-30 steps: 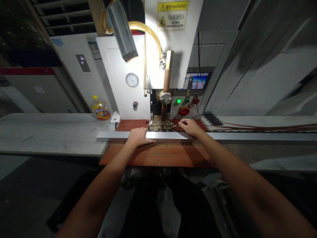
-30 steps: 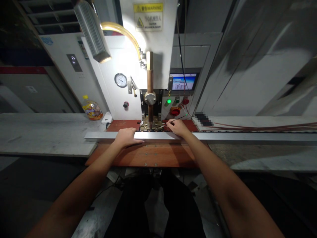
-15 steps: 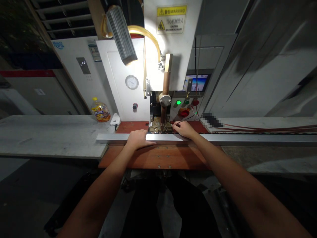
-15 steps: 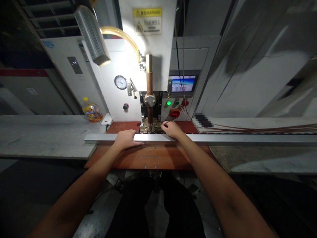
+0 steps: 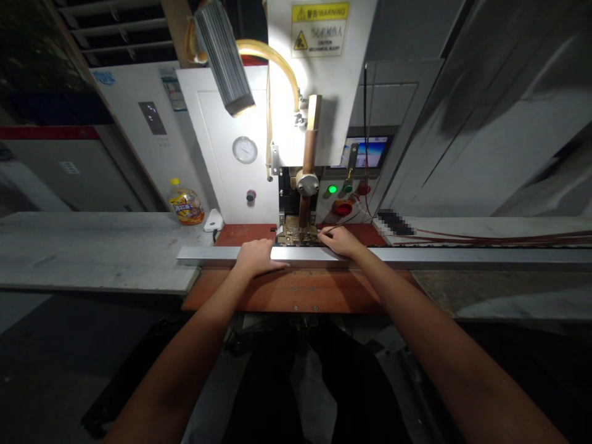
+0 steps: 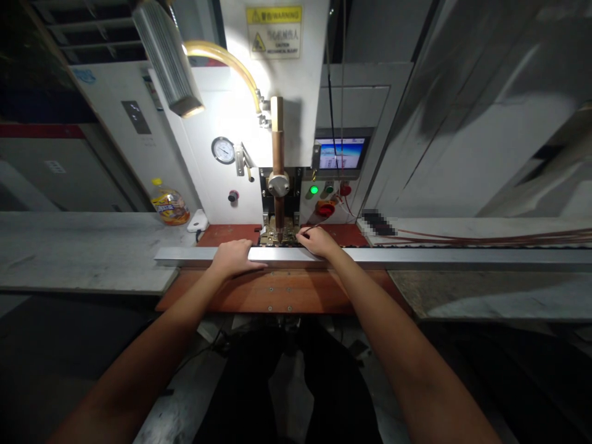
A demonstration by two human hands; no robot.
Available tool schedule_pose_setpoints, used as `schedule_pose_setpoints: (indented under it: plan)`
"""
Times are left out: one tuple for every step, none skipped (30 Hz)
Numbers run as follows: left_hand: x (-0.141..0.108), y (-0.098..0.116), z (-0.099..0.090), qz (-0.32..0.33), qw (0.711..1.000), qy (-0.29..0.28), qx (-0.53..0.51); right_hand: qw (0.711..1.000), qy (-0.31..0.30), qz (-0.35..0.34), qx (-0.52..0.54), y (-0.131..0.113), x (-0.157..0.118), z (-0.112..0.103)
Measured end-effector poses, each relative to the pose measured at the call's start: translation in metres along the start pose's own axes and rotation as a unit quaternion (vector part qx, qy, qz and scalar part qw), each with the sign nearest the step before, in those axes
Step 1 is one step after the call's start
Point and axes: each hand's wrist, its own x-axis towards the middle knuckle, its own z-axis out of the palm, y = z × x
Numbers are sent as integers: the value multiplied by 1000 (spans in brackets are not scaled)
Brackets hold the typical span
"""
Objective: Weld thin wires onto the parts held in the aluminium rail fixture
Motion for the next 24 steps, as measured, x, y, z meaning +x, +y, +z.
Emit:
schedule_pose_setpoints:
  plan:
    - [0, 0, 0, 1, 1000, 0, 1, 1000, -1, 1, 0, 1, 0, 1]
    - [0, 0, 0, 1, 1000, 0, 2, 1000, -3, 3, -1, 1, 0, 1]
    - [0, 1, 0, 1, 1000, -1, 4, 1000, -4, 4, -4, 2, 1, 1]
    - [0, 1, -1, 1, 1000, -3, 6, 1000, -6, 5, -7, 2, 1, 2]
    - [0, 1, -2, 1, 1000, -6, 9, 1000, -7, 5, -9, 3, 1, 2]
    - [0, 1, -2, 0, 1000, -9, 11, 1000, -7, 4, -10, 3, 1, 2]
    - [0, 1, -3, -1, 1000, -12, 12, 1000, -6, 2, -10, 3, 0, 2]
    - [0, 1, -3, -1, 1000, -15, 12, 1000, -3, 0, -9, 4, 0, 2]
    - [1, 1, -3, -1, 1000, -16, 11, 1000, 0, -2, -7, 4, 0, 3]
    - [1, 1, -3, -1, 1000, -16, 9, 1000, 4, -4, -4, 5, 0, 3]
    - [1, 0, -2, 2, 1000, -16, 6, 1000, 7, -5, -1, 5, 0, 3]
    - [1, -1, -2, 5, 1000, -16, 2, 1000, 10, -6, 2, 6, 0, 4]
    - [2, -2, -1, 10, 1000, -16, -3, 1000, 11, -6, 6, 7, 0, 4]
    - [2, -3, -1, 15, 1000, -17, -7, 1000, 13, -5, 9, 8, 0, 5]
    - [2, -4, -1, 20, 1000, -19, -11, 1000, 16, -4, 13, 8, 0, 5]
    - [2, -5, -1, 24, 999, -22, -14, 1000, 18, -2, 16, 9, 0, 6]
    - [2, -7, -1, 29, 999, -25, -16, 1000, 21, -1, 18, 10, 0, 6]
    - [2, -8, -1, 34, 999, -28, -19, 1000, 23, -1, 19, 10, 0, 6]
    - [2, -9, -2, 39, 999, -30, -21, 1000, 24, -1, 19, 11, 0, 6]
    - [2, -10, -3, 47, 998, -30, -23, 1000, 24, -2, 18, 11, 0, 6]
    - [2, -11, -4, 55, 998, -29, -26, 1000, 24, -3, 17, 11, 0, 6]
    - [1, -12, -5, 63, 997, -26, -29, 1000, 24, -3, 15, 11, 0, 6]
    - [1, -13, -6, 69, 997, -25, -31, 1000, 25, -4, 14, 11, 0, 6]
    - [1, -14, -7, 71, 997, -24, -34, 1000, 25, -4, 12, 10, 0, 6]
